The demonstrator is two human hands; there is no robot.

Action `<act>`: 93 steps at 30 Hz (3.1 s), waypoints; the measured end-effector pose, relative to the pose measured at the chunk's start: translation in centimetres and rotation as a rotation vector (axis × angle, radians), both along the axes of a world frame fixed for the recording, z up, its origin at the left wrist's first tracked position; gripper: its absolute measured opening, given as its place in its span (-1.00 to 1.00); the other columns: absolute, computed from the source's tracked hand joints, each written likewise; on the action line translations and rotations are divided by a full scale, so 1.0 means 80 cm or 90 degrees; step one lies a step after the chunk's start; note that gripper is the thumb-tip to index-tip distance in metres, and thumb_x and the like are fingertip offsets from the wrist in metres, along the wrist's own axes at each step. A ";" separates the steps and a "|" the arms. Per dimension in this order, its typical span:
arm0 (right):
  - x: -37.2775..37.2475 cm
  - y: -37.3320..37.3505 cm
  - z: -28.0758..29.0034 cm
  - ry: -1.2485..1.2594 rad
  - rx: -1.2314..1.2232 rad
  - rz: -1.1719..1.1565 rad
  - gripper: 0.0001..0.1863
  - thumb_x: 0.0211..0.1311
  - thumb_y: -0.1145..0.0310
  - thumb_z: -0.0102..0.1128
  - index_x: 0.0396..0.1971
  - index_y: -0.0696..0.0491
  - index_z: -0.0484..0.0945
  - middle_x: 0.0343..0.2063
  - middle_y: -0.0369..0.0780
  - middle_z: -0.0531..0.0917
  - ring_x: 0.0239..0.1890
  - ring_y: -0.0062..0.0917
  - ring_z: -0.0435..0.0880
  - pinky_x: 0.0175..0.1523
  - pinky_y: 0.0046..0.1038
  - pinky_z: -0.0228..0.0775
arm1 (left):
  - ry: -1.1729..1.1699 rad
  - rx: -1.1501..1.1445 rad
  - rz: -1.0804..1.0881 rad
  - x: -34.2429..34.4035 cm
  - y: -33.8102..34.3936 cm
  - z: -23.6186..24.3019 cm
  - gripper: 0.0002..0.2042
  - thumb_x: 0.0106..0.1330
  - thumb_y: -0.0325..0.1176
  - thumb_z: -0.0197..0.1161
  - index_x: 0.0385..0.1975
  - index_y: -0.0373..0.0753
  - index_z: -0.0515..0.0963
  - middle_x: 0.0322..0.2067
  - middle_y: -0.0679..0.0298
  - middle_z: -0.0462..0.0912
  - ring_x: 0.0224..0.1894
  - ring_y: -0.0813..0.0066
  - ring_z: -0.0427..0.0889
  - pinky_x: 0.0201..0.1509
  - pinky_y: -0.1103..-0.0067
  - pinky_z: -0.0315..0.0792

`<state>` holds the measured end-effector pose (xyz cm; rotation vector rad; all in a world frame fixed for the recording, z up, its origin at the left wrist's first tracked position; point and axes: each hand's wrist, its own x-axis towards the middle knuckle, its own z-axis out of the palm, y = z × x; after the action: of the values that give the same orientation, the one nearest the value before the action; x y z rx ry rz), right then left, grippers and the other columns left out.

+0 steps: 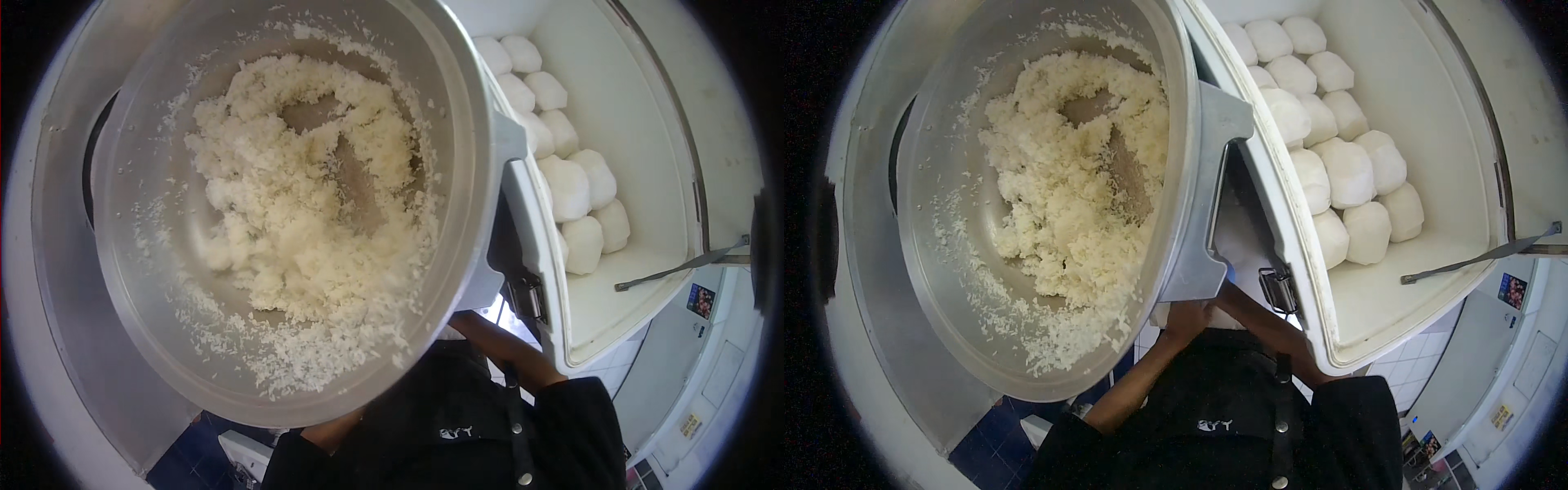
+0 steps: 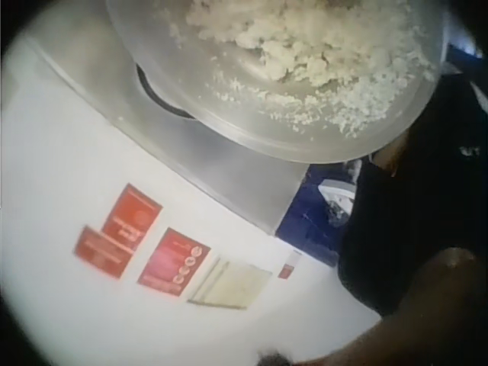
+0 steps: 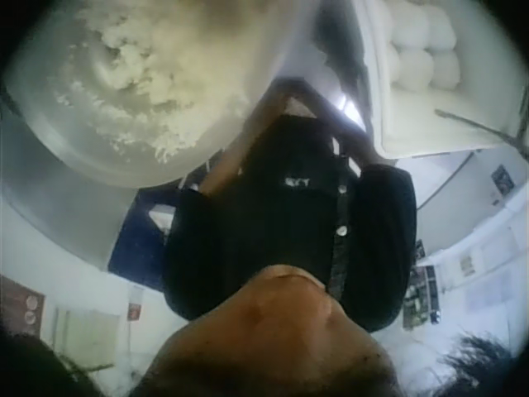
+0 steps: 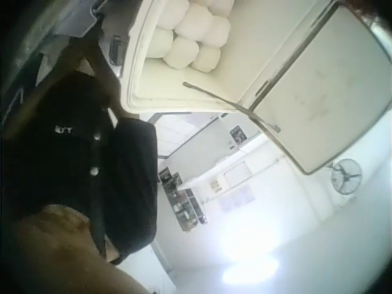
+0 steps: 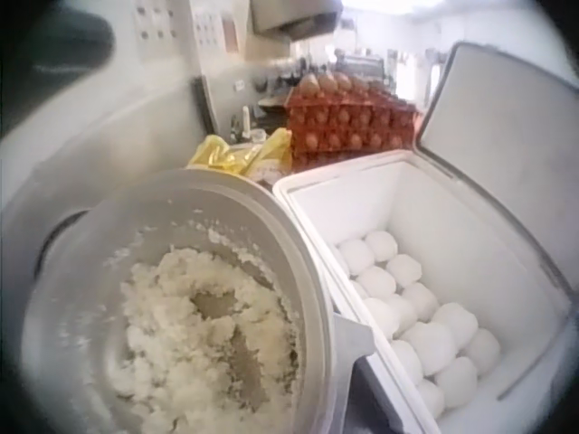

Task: The person scoops cooked rice from a large metal pot using a blue scoop, transfers it onto pieces of white paper, and wraps the rice into balls before placing them into a white cooler.

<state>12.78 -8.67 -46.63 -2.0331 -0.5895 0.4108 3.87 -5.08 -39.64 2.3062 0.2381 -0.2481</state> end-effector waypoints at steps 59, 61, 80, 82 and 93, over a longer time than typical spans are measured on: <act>-0.055 -0.217 0.118 -0.286 -0.116 0.090 -0.68 0.03 0.59 0.18 -0.14 0.13 0.64 -0.12 -0.06 0.70 0.01 -0.12 0.62 0.16 -0.20 0.44 | -0.315 0.104 -0.008 -0.057 0.047 0.040 -0.84 0.15 -0.43 0.30 -0.25 -0.14 0.60 -0.22 0.25 0.60 0.00 0.25 0.53 0.21 0.22 0.27; -0.055 -0.229 0.104 -0.268 -0.105 0.118 -0.70 0.07 0.57 0.18 -0.14 0.13 0.63 -0.11 -0.08 0.71 0.02 -0.16 0.64 0.15 -0.21 0.44 | -0.284 0.099 -0.030 -0.063 0.053 0.035 -0.88 0.18 -0.42 0.29 -0.29 -0.15 0.61 -0.26 0.24 0.63 -0.01 0.25 0.54 0.21 0.24 0.27; -0.024 -0.195 0.089 -0.211 -0.301 -0.040 -0.85 0.21 0.33 0.23 -0.43 0.09 0.51 -0.46 -0.08 0.67 -0.38 -0.12 0.69 -0.33 -0.13 0.49 | -0.074 0.266 0.138 -0.024 0.029 0.027 -0.73 0.23 -0.17 0.31 -0.22 -0.22 0.58 -0.24 0.07 0.69 -0.13 0.12 0.68 -0.16 0.27 0.51; -0.011 -0.185 0.116 -0.236 -0.215 -0.054 -0.87 0.19 0.37 0.23 -0.35 0.10 0.52 -0.39 -0.08 0.67 -0.32 -0.12 0.68 -0.27 -0.14 0.49 | -0.194 0.252 0.142 -0.009 0.041 0.042 -0.72 0.24 -0.19 0.30 -0.17 -0.23 0.56 -0.15 0.05 0.65 -0.06 0.09 0.64 -0.09 0.26 0.50; 0.081 -0.107 0.088 -0.411 -0.399 0.130 -0.50 0.04 0.50 0.23 0.06 0.16 0.45 -0.06 0.00 0.56 0.07 -0.12 0.53 0.22 -0.15 0.38 | -0.191 0.221 -0.033 0.103 0.067 -0.009 -0.73 0.24 -0.39 0.25 -0.08 -0.29 0.51 0.04 -0.01 0.55 0.09 -0.01 0.55 0.18 0.17 0.44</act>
<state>19.28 -17.26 -39.56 -2.7372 -1.1779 0.0338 12.11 0.27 -40.35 2.6564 0.0724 0.1264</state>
